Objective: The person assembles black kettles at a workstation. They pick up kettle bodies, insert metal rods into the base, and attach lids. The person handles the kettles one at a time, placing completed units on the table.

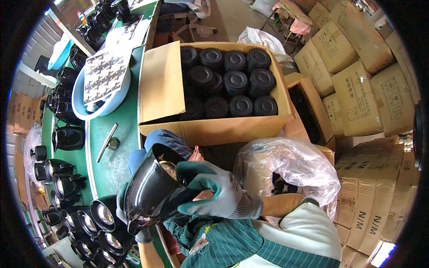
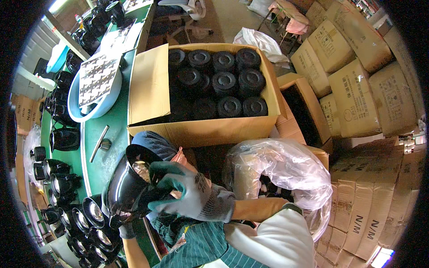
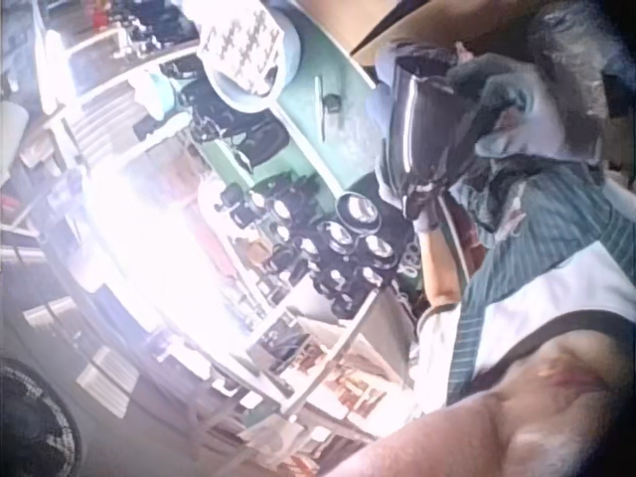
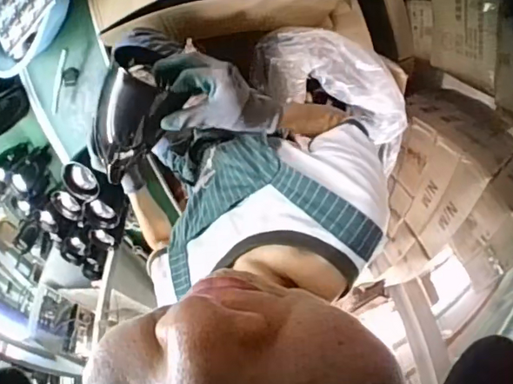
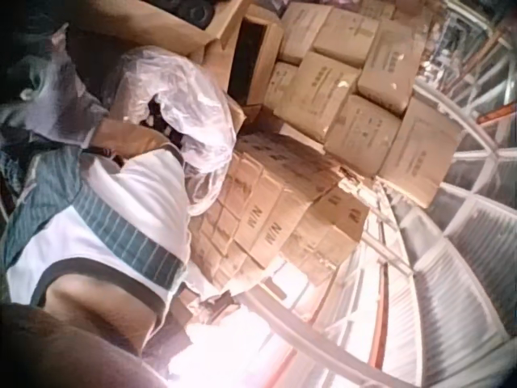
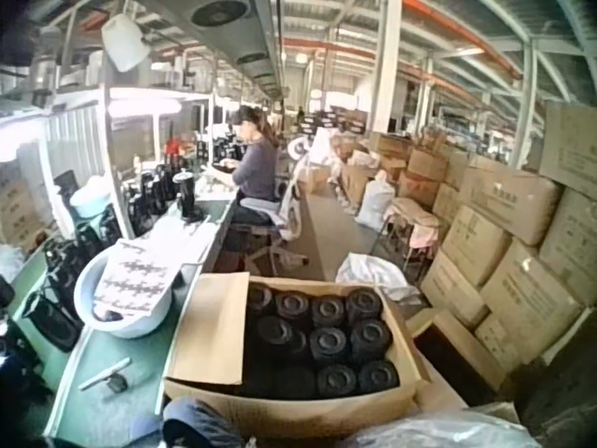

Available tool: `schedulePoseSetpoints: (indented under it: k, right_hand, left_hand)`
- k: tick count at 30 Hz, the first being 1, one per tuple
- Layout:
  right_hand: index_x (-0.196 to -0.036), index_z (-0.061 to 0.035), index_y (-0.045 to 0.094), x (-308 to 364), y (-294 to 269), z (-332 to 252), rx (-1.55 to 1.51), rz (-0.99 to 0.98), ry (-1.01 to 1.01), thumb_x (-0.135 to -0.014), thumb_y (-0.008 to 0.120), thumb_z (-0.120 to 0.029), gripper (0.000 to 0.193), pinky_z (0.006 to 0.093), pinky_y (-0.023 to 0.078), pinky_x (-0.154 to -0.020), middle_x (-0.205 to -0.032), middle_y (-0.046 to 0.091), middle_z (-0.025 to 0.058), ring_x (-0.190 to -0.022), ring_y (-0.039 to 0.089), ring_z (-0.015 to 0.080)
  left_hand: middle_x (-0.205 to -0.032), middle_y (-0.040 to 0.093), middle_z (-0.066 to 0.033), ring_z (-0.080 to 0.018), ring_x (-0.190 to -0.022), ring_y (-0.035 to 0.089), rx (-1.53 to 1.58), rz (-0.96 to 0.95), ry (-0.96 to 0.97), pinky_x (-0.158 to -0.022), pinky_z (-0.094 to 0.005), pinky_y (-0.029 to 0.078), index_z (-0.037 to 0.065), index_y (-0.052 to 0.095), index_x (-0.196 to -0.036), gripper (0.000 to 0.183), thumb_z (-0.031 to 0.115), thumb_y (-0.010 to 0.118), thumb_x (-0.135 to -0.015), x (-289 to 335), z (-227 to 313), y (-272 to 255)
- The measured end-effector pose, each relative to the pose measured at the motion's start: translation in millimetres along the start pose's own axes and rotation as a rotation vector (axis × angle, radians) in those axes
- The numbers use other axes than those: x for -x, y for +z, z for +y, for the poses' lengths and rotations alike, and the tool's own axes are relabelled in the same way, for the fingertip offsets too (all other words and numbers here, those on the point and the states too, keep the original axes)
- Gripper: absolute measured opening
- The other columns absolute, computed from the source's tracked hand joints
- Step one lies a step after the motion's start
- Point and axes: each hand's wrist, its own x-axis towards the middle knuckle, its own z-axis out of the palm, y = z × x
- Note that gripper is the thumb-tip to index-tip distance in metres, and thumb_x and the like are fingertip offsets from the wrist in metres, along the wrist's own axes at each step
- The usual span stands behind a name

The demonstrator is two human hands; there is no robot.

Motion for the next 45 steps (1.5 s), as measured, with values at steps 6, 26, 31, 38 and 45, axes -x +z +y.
schedulePoseSetpoints:
  k: [6,26,31,38,45]
  right_hand:
    - [-0.103,-0.0038,0.072,-50.7,-23.4,35.1,-0.091,-0.244,-0.11,-0.085,0.084,-0.029,0.033,0.0362,0.056,-0.091,-0.118,0.071,0.0164,-0.106,0.071,0.0254]
    - [-0.153,-0.0068,0.048,-230.2,-77.8,182.0,-0.311,0.218,-0.16,-0.101,0.068,-0.012,0.057,0.0345,0.052,-0.107,-0.153,0.051,0.0106,-0.127,0.06,0.0202]
    - [-0.148,-0.0064,0.057,-131.1,3.6,71.7,-0.183,-0.492,-0.338,-0.072,0.092,-0.043,0.091,0.0502,0.03,-0.122,-0.161,0.037,0.0239,-0.15,0.037,0.0391]
    - [-0.142,-0.0109,0.065,-93.7,26.5,57.0,-0.13,-0.635,-0.432,-0.067,0.095,-0.043,0.087,0.0513,0.032,-0.121,-0.164,0.029,0.0269,-0.149,0.037,0.0431]
    - [-0.14,-0.0118,0.066,-67.0,41.1,52.9,-0.087,-0.6,-0.506,-0.062,0.095,-0.046,0.09,0.0512,0.035,-0.119,-0.163,0.03,0.0278,-0.148,0.039,0.0449]
  left_hand:
    - [-0.15,0.053,-0.0206,-0.0318,-0.131,0.059,0.295,-0.058,-0.374,-0.114,-0.0469,0.047,-0.001,0.043,-0.153,0.06,0.016,0.061,-0.099,2.9,-53.2,-13.3]
    - [-0.157,0.045,-0.0187,-0.032,-0.139,0.052,0.517,-0.002,-0.541,-0.118,-0.0481,0.043,0.002,0.037,-0.156,0.056,0.02,0.052,-0.106,51.5,-96.4,-9.5]
    - [-0.159,0.043,-0.0183,-0.0321,-0.141,0.05,0.517,-0.145,-0.471,-0.119,-0.0484,0.042,0.003,0.036,-0.157,0.055,0.021,0.049,-0.107,40.8,-91.5,-9.3]
    - [-0.161,0.042,-0.0163,-0.0303,-0.143,0.048,0.04,-0.383,-0.298,-0.121,-0.0476,0.039,0.005,0.036,-0.158,0.059,0.025,0.053,-0.106,49.6,-50.9,-17.1]
    - [-0.159,0.046,-0.0142,-0.0286,-0.141,0.049,-0.155,-0.619,0.053,-0.12,-0.0458,0.038,0.007,0.039,-0.157,0.066,0.026,0.064,-0.099,31.2,15.3,-6.0]
